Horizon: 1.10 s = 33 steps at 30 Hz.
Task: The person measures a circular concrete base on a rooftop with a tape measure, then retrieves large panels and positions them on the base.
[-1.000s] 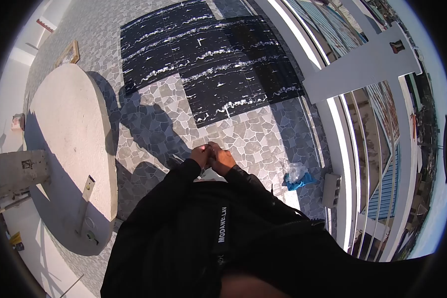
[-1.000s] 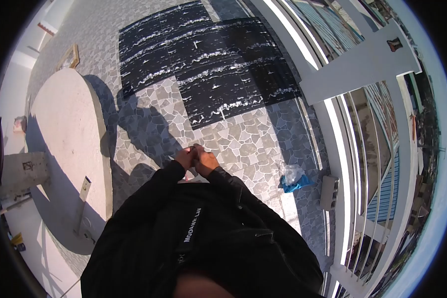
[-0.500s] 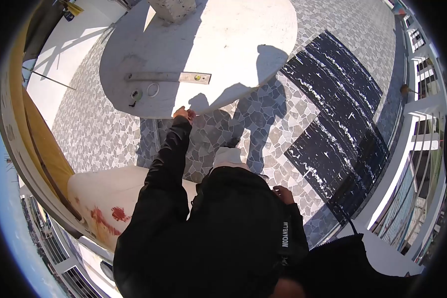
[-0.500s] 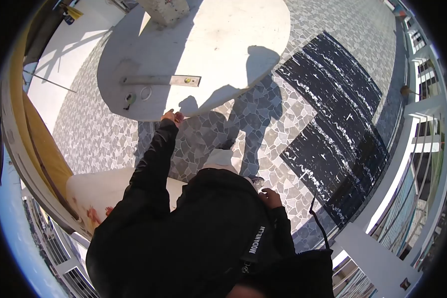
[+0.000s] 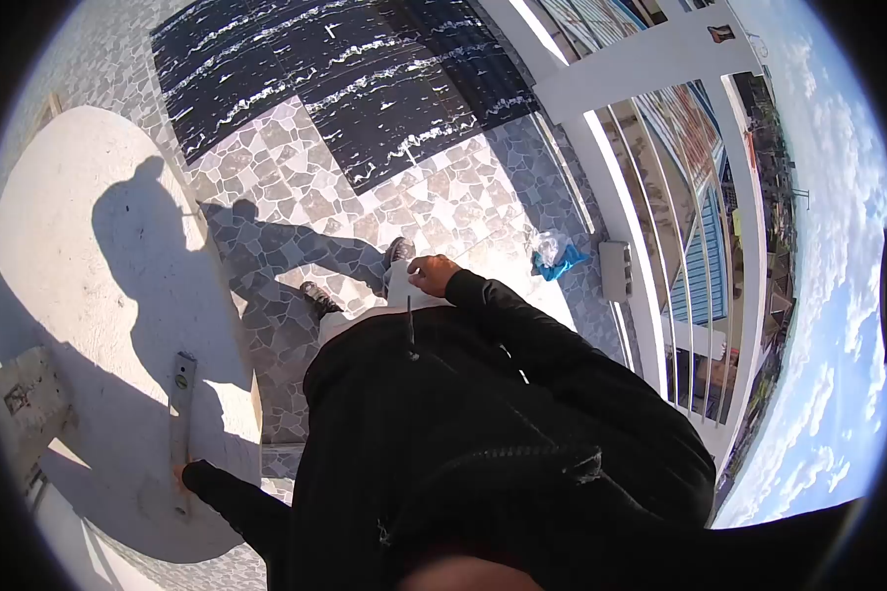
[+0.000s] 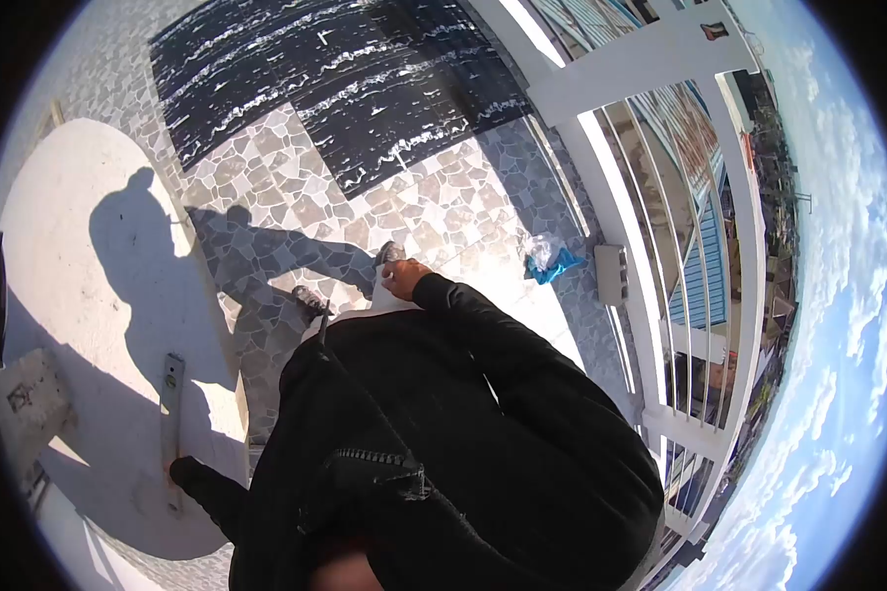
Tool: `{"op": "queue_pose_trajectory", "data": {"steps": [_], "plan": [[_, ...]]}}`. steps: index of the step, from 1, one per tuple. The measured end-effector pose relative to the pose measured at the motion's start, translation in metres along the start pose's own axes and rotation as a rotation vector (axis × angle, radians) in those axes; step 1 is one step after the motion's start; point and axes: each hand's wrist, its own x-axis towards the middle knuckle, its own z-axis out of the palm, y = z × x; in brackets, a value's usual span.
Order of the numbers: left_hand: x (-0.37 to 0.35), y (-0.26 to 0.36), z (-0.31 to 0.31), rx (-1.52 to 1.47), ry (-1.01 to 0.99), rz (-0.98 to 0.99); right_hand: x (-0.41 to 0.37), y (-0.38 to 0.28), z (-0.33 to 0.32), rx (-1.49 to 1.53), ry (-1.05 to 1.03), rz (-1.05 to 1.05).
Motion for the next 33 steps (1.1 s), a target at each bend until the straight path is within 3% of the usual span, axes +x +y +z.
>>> {"op": "queue_pose_trajectory", "data": {"steps": [2, 3, 5, 6, 7, 9, 10, 11, 13, 16, 20, 22, 27, 31, 33], "plan": [[-0.055, 0.036, -0.012, 0.049, 0.308, 0.016, -0.028, 0.021, 0.014, 0.082, 0.066, 0.173], [-0.083, 0.056, -0.021, -0.052, 0.351, 0.122, -0.039, 0.029, 0.020, 0.131, 0.100, 0.284], [-0.126, 0.085, -0.006, -0.600, 0.085, 0.626, -0.056, 0.041, 0.033, 0.197, 0.144, 0.379], [-0.180, 0.113, 0.001, -0.759, -0.239, 0.549, -0.059, 0.047, 0.040, 0.221, 0.151, 0.418], [-0.202, 0.124, 0.022, -0.688, -0.573, 0.671, -0.057, 0.052, 0.046, 0.244, 0.158, 0.452], [-0.311, 0.153, 0.041, -0.555, -1.026, 0.627, -0.047, 0.065, 0.054, 0.238, 0.187, 0.394], [-0.326, 0.156, 0.074, -0.415, -1.342, 0.651, -0.043, 0.071, 0.055, 0.220, 0.215, 0.358], [-0.369, 0.162, 0.079, -0.188, -1.456, 0.781, -0.039, 0.076, 0.053, 0.240, 0.220, 0.354], [-0.432, 0.162, 0.092, 0.268, -1.314, 1.394, -0.027, 0.089, 0.043, 0.377, 0.216, 0.292], [-0.486, 0.151, 0.106, 0.479, -1.308, 1.448, -0.017, 0.119, 0.025, 0.483, 0.249, 0.248], [-0.512, 0.151, 0.116, 0.541, -1.302, 1.436, 0.002, 0.158, -0.009, 0.663, 0.337, 0.255], [-0.518, 0.162, 0.114, 0.586, -1.229, 1.406, 0.018, 0.178, -0.021, 0.822, 0.256, 0.252], [-0.514, 0.214, 0.135, 0.470, -1.162, 1.251, 0.071, 0.177, -0.081, 1.254, 0.032, 0.251], [-0.518, 0.281, 0.184, 0.381, -1.302, 1.016, 0.138, 0.173, -0.088, 1.281, 0.086, 0.287], [-0.534, 0.324, 0.221, 0.410, -1.355, 0.987, 0.170, 0.166, -0.089, 1.330, 0.129, 0.323]]}}
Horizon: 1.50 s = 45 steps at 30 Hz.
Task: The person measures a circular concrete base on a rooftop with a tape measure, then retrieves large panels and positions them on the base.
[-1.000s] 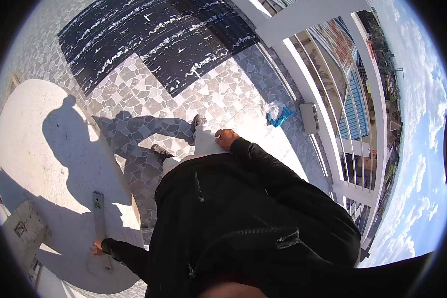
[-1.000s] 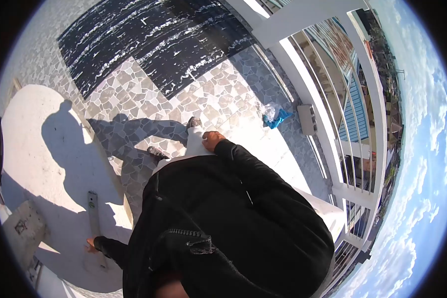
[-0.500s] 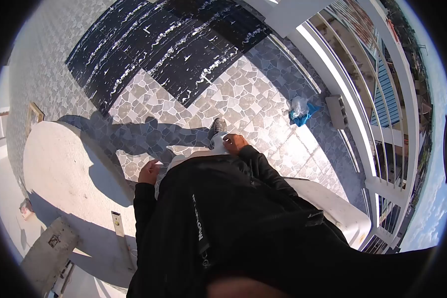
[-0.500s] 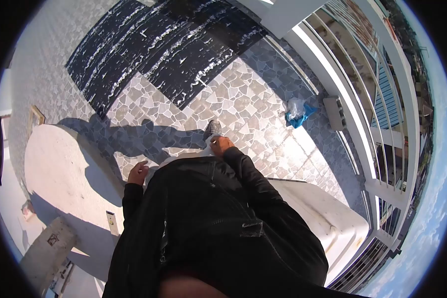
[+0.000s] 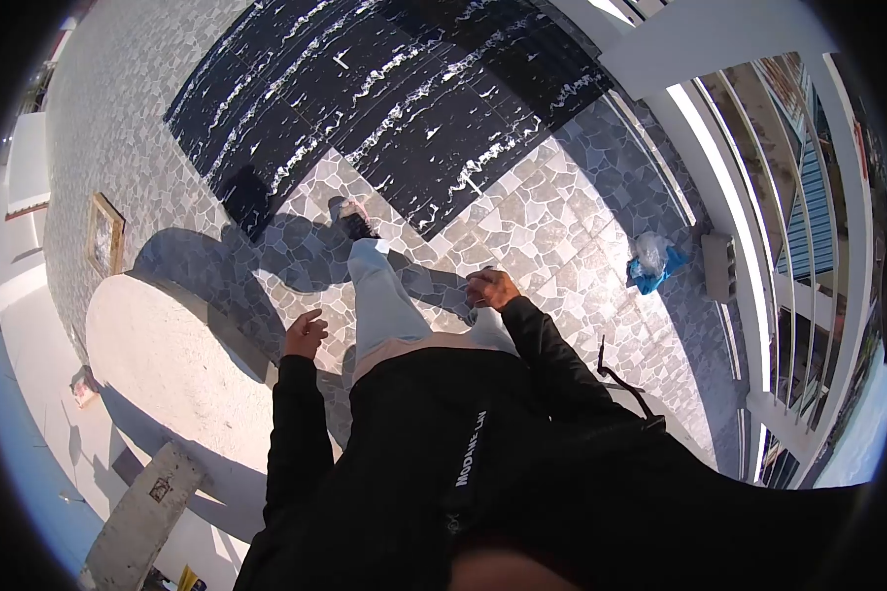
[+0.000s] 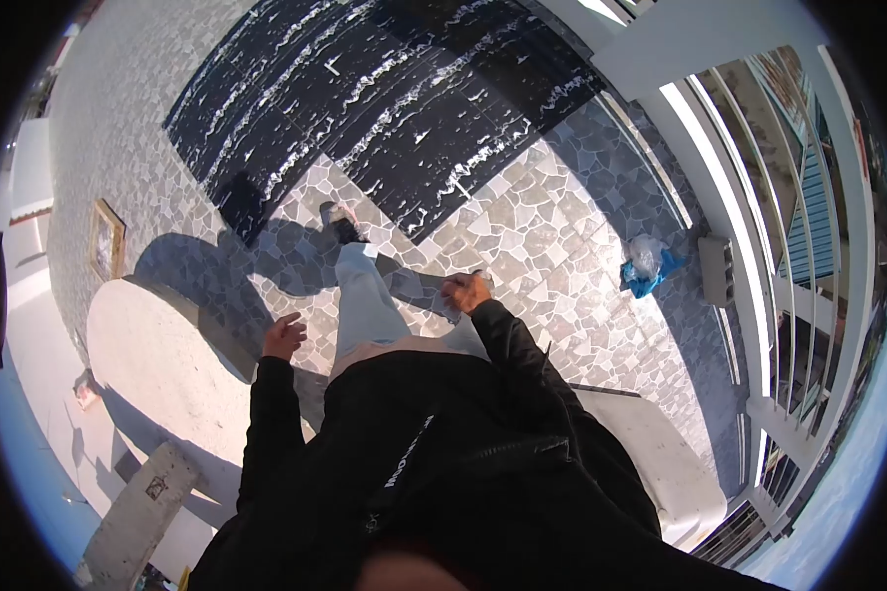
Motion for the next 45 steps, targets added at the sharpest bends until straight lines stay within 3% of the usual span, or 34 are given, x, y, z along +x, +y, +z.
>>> {"op": "queue_pose_trajectory", "data": {"steps": [3, 6, 8, 10, 12, 14, 16, 17, 18, 19, 20, 22, 24, 26, 28, 30, 31, 33, 34, 36, 37, 41, 44, 45], "plan": [[0.107, 0.035, -0.008, -0.088, -0.084, -0.096, 0.043, -0.011, 0.024, 0.250, 0.179, 0.154], [0.231, 0.046, -0.003, -0.342, -0.088, -0.324, 0.090, -0.005, 0.039, 0.101, 0.276, 0.223], [0.316, 0.028, 0.014, -0.454, -0.160, -0.409, 0.126, 0.014, 0.053, 0.122, 0.346, 0.298], [0.406, -0.033, 0.045, -0.732, -0.352, -0.382, 0.165, 0.035, 0.062, 0.089, 0.382, 0.345], [0.456, -0.030, 0.090, -0.766, -0.352, -0.690, 0.202, 0.044, 0.066, 0.083, 0.334, 0.379], [0.502, -0.080, 0.140, -0.832, -0.229, -0.618, 0.247, 0.063, 0.067, 0.095, 0.316, 0.427], [0.541, -0.116, 0.187, -0.519, -0.092, -0.365, 0.300, 0.110, 0.063, 0.126, 0.310, 0.507], [0.564, -0.130, 0.201, -0.317, -0.030, -0.328, 0.334, 0.135, 0.056, 0.180, 0.340, 0.532], [0.613, -0.198, 0.226, 0.051, 0.030, -0.188, 0.363, 0.163, 0.049, 0.243, 0.378, 0.573], [0.619, -0.191, 0.243, -0.053, 0.233, -0.191, 0.391, 0.180, 0.041, 0.254, 0.411, 0.610], [0.621, -0.168, 0.258, -0.157, 0.432, -0.191, 0.411, 0.219, 0.034, 0.419, 0.490, 0.517], [0.648, -0.179, 0.264, -0.214, 0.322, -0.252, 0.455, 0.262, 0.025, 0.470, 0.600, 0.503], [0.653, -0.163, 0.273, -0.271, 0.212, -0.308, 0.484, 0.291, 0.022, 0.277, 0.692, 0.438], [0.643, -0.128, 0.281, 0.000, 0.419, -0.371, 0.506, 0.317, 0.025, 0.402, 0.823, 0.389], [0.653, -0.147, 0.278, 0.085, 0.369, -0.443, 0.521, 0.321, 0.030, 0.501, 0.853, 0.324], [0.646, -0.160, 0.270, 0.105, 0.225, -0.039, 0.524, 0.329, 0.035, 0.016, 0.836, 0.158], [0.640, -0.161, 0.268, 0.117, 0.175, 0.127, 0.526, 0.308, 0.036, 0.068, 0.912, 0.225], [0.646, -0.169, 0.262, 0.552, 0.193, 0.528, 0.531, 0.278, 0.044, 0.328, 1.019, 0.300], [0.649, -0.172, 0.263, 0.558, 0.189, 0.539, 0.532, 0.276, 0.044, 0.339, 1.025, 0.297], [0.650, -0.165, 0.266, 0.821, 0.171, 0.278, 0.535, 0.291, 0.043, 0.373, 1.156, 0.352], [0.646, -0.161, 0.261, 0.996, 0.102, 0.339, 0.532, 0.296, 0.038, 0.428, 1.105, 0.358], [0.642, -0.169, 0.254, 0.971, 0.040, 0.324, 0.528, 0.323, 0.029, 0.671, 0.943, 0.397], [0.642, -0.172, 0.252, 1.026, 0.003, 0.230, 0.532, 0.325, 0.032, 0.848, 1.053, 0.388], [0.648, -0.187, 0.251, 0.224, 0.134, -0.184, 0.532, 0.317, 0.029, 0.847, 1.058, 0.378]]}}
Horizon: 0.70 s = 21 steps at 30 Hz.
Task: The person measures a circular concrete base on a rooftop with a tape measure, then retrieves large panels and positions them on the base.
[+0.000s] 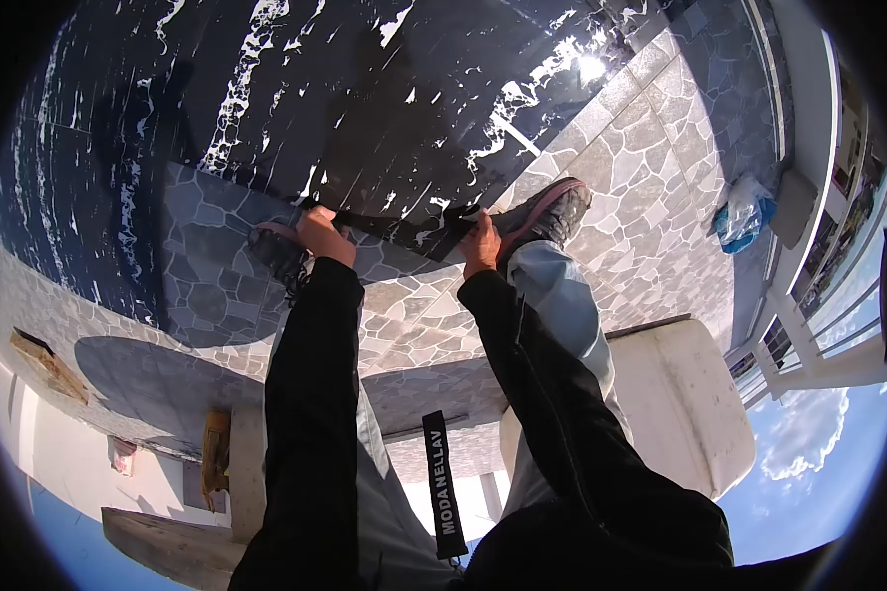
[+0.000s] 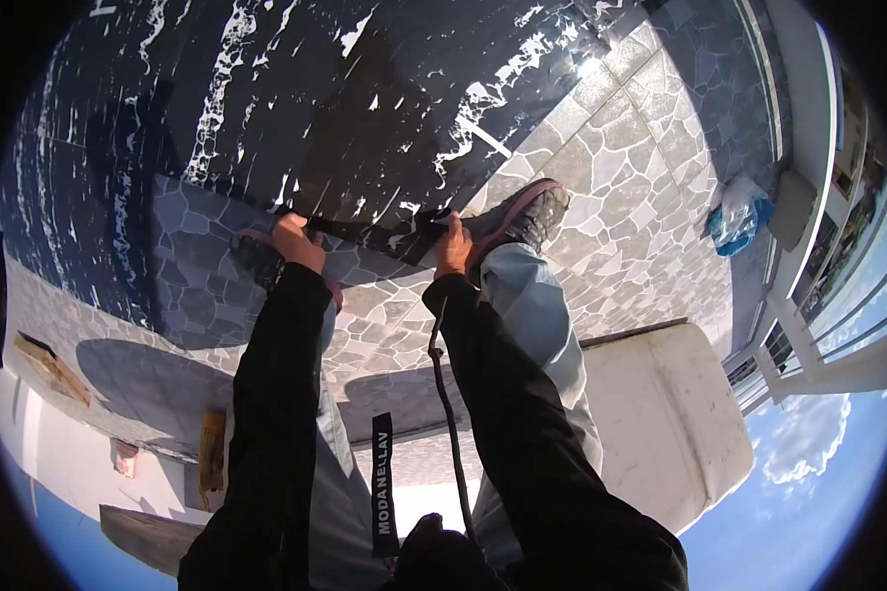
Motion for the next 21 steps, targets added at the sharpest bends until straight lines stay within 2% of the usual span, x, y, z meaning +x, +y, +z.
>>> {"op": "queue_pose_trajectory", "data": {"steps": [1, 3, 4, 5, 7, 8, 9, 10, 12, 14, 15, 17, 19, 21], "plan": [[0.005, -0.010, 0.005, -0.783, -0.015, -0.458, -0.011, -0.007, 0.001, -0.015, 0.009, 0.010], [-0.022, 0.002, -0.002, -0.536, 0.068, -0.279, -0.029, -0.015, -0.003, -0.108, 0.023, -0.032], [-0.035, 0.039, -0.011, -0.757, 0.146, -0.513, -0.029, -0.010, -0.011, -0.257, 0.015, -0.144], [-0.047, 0.046, -0.017, -0.910, -0.006, -0.423, -0.050, -0.023, -0.013, -0.253, 0.024, -0.173], [-0.076, 0.061, -0.036, -0.943, -0.056, -0.368, -0.085, -0.048, -0.020, -0.336, 0.106, -0.271], [-0.096, 0.081, -0.044, -0.926, -0.033, -0.368, -0.105, -0.070, -0.031, -0.458, 0.014, -0.307], [-0.109, 0.086, -0.058, -0.913, -0.082, -0.346, -0.122, -0.081, -0.035, -0.356, 0.028, -0.335], [-0.131, 0.105, -0.071, -0.909, -0.085, -0.338, -0.132, -0.092, -0.050, -0.384, -0.063, -0.298], [-0.191, 0.170, -0.098, -0.699, -0.087, -0.221, -0.161, -0.125, -0.067, -0.390, -0.042, -0.320], [-0.228, 0.222, -0.122, -0.620, -0.168, -0.145, -0.205, -0.194, -0.083, -0.357, -0.082, -0.245], [-0.245, 0.255, -0.127, -0.591, -0.200, -0.097, -0.220, -0.225, -0.088, -0.313, -0.083, -0.275], [-0.267, 0.316, -0.137, -0.522, -0.310, 0.003, -0.213, -0.252, -0.099, -0.313, -0.177, -0.213], [-0.275, 0.370, -0.135, -0.517, -0.446, 0.018, -0.186, -0.265, -0.105, -0.335, -0.310, -0.352], [-0.274, 0.417, -0.122, -0.563, -0.469, 0.050, -0.188, -0.320, -0.111, -0.323, -0.240, -0.293]]}}
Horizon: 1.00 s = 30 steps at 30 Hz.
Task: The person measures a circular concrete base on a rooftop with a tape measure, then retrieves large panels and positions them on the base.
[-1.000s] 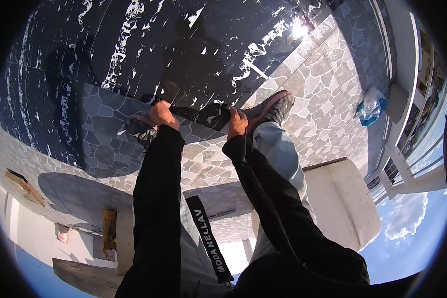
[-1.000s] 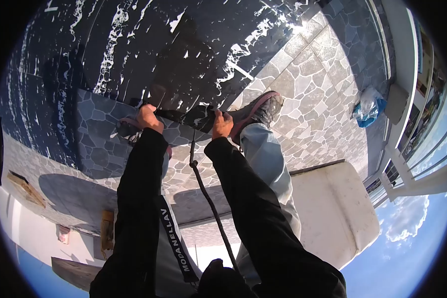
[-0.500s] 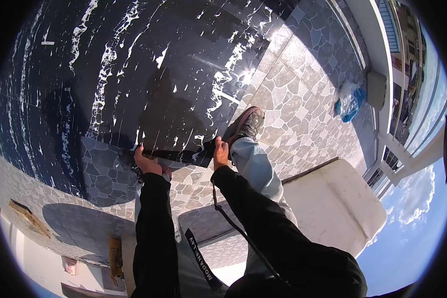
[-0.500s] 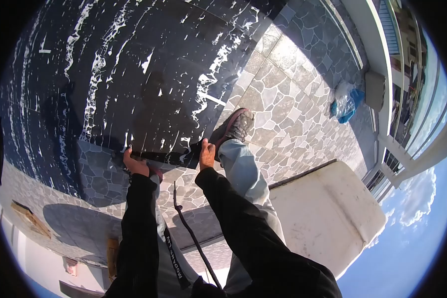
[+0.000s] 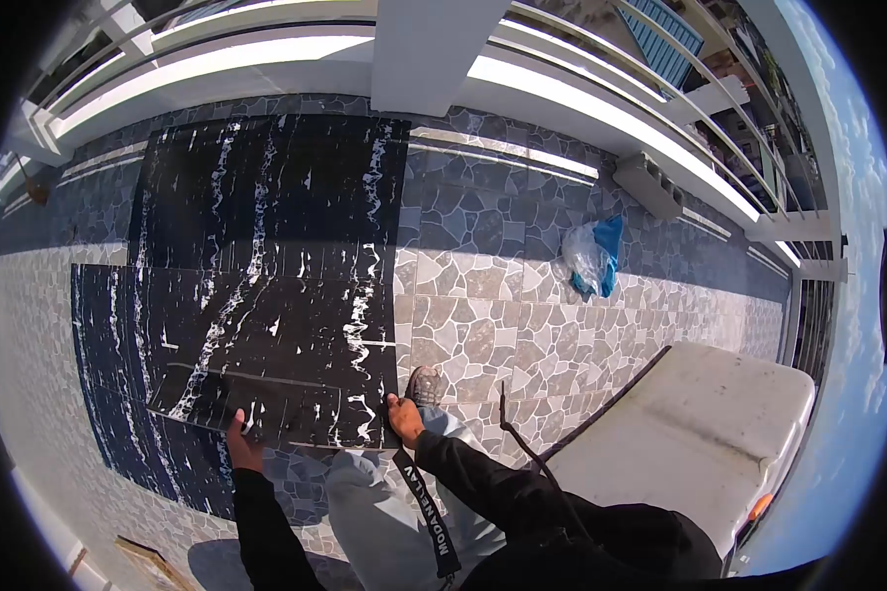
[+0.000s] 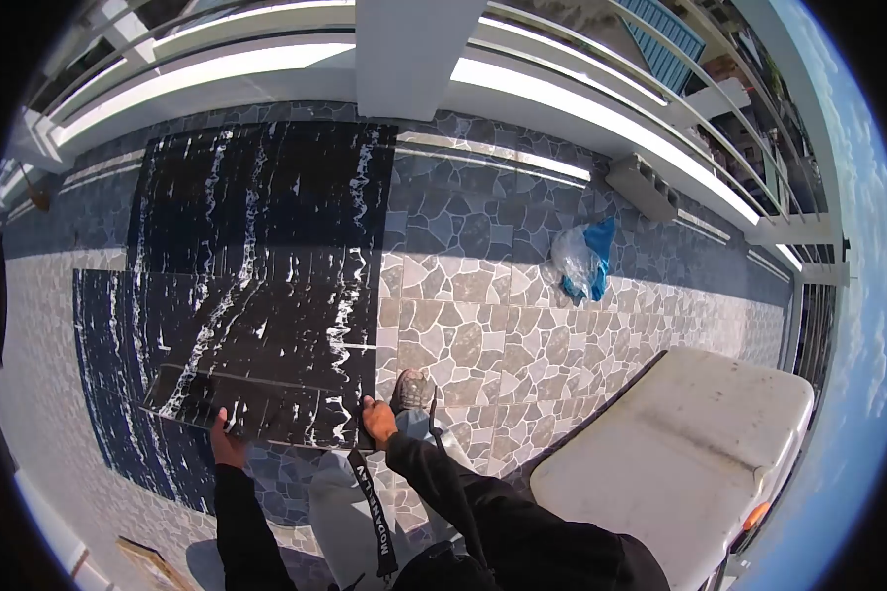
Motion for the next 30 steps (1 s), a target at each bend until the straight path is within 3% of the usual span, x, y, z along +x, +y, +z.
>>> {"op": "queue_pose_trajectory", "data": {"steps": [2, 4, 6, 8, 10, 12, 14, 16, 18, 20, 21, 23, 24, 25, 26, 27, 30], "plan": [[0.006, 0.022, 0.026, -0.053, -0.003, 0.016, 0.009, -0.019, -0.013, 0.019, -0.121, 0.038], [0.006, 0.040, 0.046, -0.061, -0.076, -0.014, 0.018, -0.025, -0.019, -0.090, -0.091, -0.059], [0.010, 0.056, 0.057, 0.011, -0.064, 0.040, 0.013, -0.069, -0.030, 0.347, -0.151, 0.240], [0.007, 0.060, 0.061, 0.084, -0.060, 0.072, 0.002, -0.105, -0.047, 0.528, -0.198, 0.328], [0.014, 0.066, 0.082, -0.066, -0.056, 0.052, 0.019, -0.107, -0.059, 0.020, -0.023, 0.142], [-0.018, 0.076, 0.121, 0.014, -0.016, 0.023, 0.022, -0.114, -0.100, 0.014, -0.109, 0.156], [-0.036, 0.063, 0.144, 0.301, -0.083, 0.114, 0.015, -0.129, -0.154, 0.061, -0.205, 0.244], [-0.058, 0.035, 0.187, -0.114, 0.079, -0.046, 0.004, -0.150, -0.209, 0.084, -0.220, 0.332], [-0.078, 0.006, 0.195, 1.251, -0.129, 0.876, -0.016, -0.190, -0.253, 0.188, -0.148, 0.416], [-0.086, -0.011, 0.230, 1.290, -0.227, 0.959, -0.006, -0.161, -0.303, -0.019, -0.090, 0.369], [-0.079, -0.060, 0.222, 0.916, -0.221, 0.768, -0.005, -0.148, -0.328, 0.011, -0.047, 0.375], [-0.085, -0.068, 0.261, 0.858, -0.288, 0.521, -0.008, -0.165, -0.368, 0.002, -0.018, 0.414], [-0.089, -0.070, 0.294, 0.819, -0.252, 0.361, -0.007, -0.185, -0.385, -0.079, -0.019, 0.431], [-0.096, -0.059, 0.336, 0.778, -0.205, 0.206, -0.002, -0.188, -0.399, 0.034, 0.019, 0.446], [-0.094, -0.063, 0.367, 0.414, -0.176, -0.057, 0.001, -0.189, -0.417, 0.136, 0.050, 0.460], [-0.093, -0.066, 0.398, 0.044, -0.058, -0.288, 0.024, -0.134, -0.461, -0.094, 0.043, 0.374], [-0.094, -0.090, 0.468, -0.040, -0.162, -0.348, 0.060, -0.149, -0.518, -0.436, 0.033, 0.254]]}}
